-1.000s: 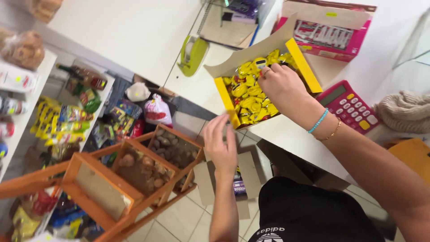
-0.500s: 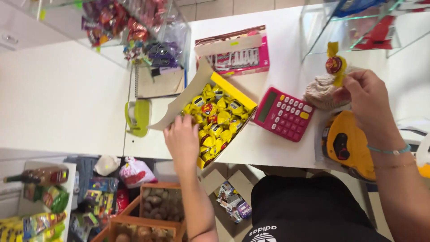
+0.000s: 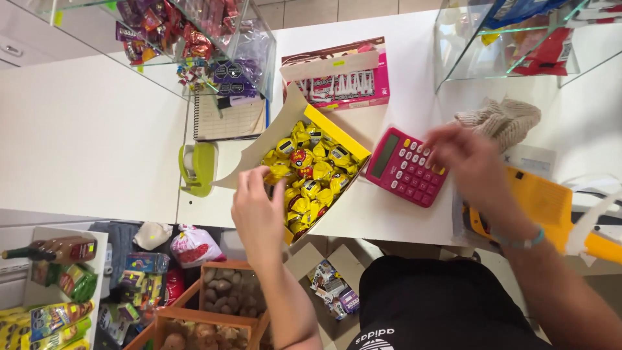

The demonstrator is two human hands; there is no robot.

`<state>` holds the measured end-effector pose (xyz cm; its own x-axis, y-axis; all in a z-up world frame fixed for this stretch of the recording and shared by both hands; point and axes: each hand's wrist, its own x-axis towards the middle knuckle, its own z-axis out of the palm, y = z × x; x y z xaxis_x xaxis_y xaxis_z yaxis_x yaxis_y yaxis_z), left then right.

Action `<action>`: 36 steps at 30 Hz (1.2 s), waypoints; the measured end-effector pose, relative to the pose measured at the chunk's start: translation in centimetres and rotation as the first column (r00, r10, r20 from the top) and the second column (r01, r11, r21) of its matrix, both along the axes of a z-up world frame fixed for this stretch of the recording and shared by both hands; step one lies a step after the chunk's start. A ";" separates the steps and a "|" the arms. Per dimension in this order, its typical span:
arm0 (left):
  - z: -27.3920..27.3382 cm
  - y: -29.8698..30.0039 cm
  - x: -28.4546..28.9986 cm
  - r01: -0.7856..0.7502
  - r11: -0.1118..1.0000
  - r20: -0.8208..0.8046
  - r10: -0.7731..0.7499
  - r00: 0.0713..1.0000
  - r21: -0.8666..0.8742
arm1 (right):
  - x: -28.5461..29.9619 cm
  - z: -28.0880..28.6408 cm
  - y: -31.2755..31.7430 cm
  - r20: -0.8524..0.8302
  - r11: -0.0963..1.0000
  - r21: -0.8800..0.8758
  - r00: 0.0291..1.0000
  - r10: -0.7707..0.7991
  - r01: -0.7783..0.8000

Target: Applying small labels or price tags to product boxes at a retail counter using a tape dispenser and manual placement.

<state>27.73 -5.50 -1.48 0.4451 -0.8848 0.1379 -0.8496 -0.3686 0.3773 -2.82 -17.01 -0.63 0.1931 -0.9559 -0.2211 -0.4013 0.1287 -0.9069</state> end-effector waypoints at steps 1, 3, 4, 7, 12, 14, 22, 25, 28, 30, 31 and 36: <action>1.2 0.1 -2.2 -0.003 1.000 0.002 0.003 1.000 0.003 | 0.7 -0.2 1.0 0.002 1.000 0.003 1.000 0.003 -0.003; 3.7 0.7 -6.8 0.282 0.853 -0.127 -0.369 0.921 -0.438 | 1.9 -0.7 3.2 0.297 0.922 -0.105 0.873 0.386 -0.372; 3.8 0.5 -8.5 0.277 0.855 -0.125 -0.363 0.923 -0.439 | 2.0 -0.2 3.3 0.298 0.920 -0.107 0.870 0.392 -0.378; 2.8 0.1 -12.6 0.395 0.687 -0.233 -0.632 0.739 -0.609 | 1.3 -1.7 3.2 0.225 0.741 -0.255 0.707 0.671 -0.622; 0.9 -0.7 -12.0 0.275 0.942 -0.518 -0.337 0.786 -0.194 | -2.9 -5.8 -0.5 0.252 0.930 0.354 0.968 0.008 -0.099; 0.6 -0.5 -9.1 0.195 0.970 -0.429 -0.240 0.871 -0.148 | -4.0 -5.1 -2.9 0.077 0.983 0.168 0.993 -0.092 0.078; -4.3 -3.9 -2.1 0.170 0.944 0.111 -0.209 0.972 0.283 | -3.4 -11.1 -14.3 -0.094 0.851 -0.521 0.985 -0.144 0.075; -4.1 -4.6 -2.3 0.108 0.903 0.158 -0.189 0.969 0.417 | -3.0 -9.4 -11.4 -0.272 0.844 -0.525 0.961 -0.045 -0.109; -4.6 -5.6 -1.5 0.124 0.922 0.228 -0.218 0.949 0.367 | -3.0 -8.5 -7.0 -0.258 0.886 -0.459 0.964 -0.062 -0.066; -5.2 -6.5 -0.5 0.178 0.958 0.160 -0.216 0.963 0.223 | -3.0 -8.9 -5.0 -0.100 0.871 -0.491 0.994 -0.047 -0.008; -5.4 -6.2 -0.1 0.181 0.959 0.163 -0.219 0.962 0.219 | -2.8 -8.5 -4.2 -0.099 0.869 -0.496 0.994 -0.051 -0.005; -6.0 -5.3 1.9 0.102 0.994 -0.153 -0.097 0.984 0.027 | -2.4 -5.7 -1.1 -0.088 0.912 -0.410 0.994 -0.061 0.020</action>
<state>29.64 -10.77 -7.51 0.3681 -0.9287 0.0445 -0.8169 -0.3001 0.4925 -5.19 -18.08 -6.28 0.1499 -0.9732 0.1745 -0.4917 -0.2265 -0.8408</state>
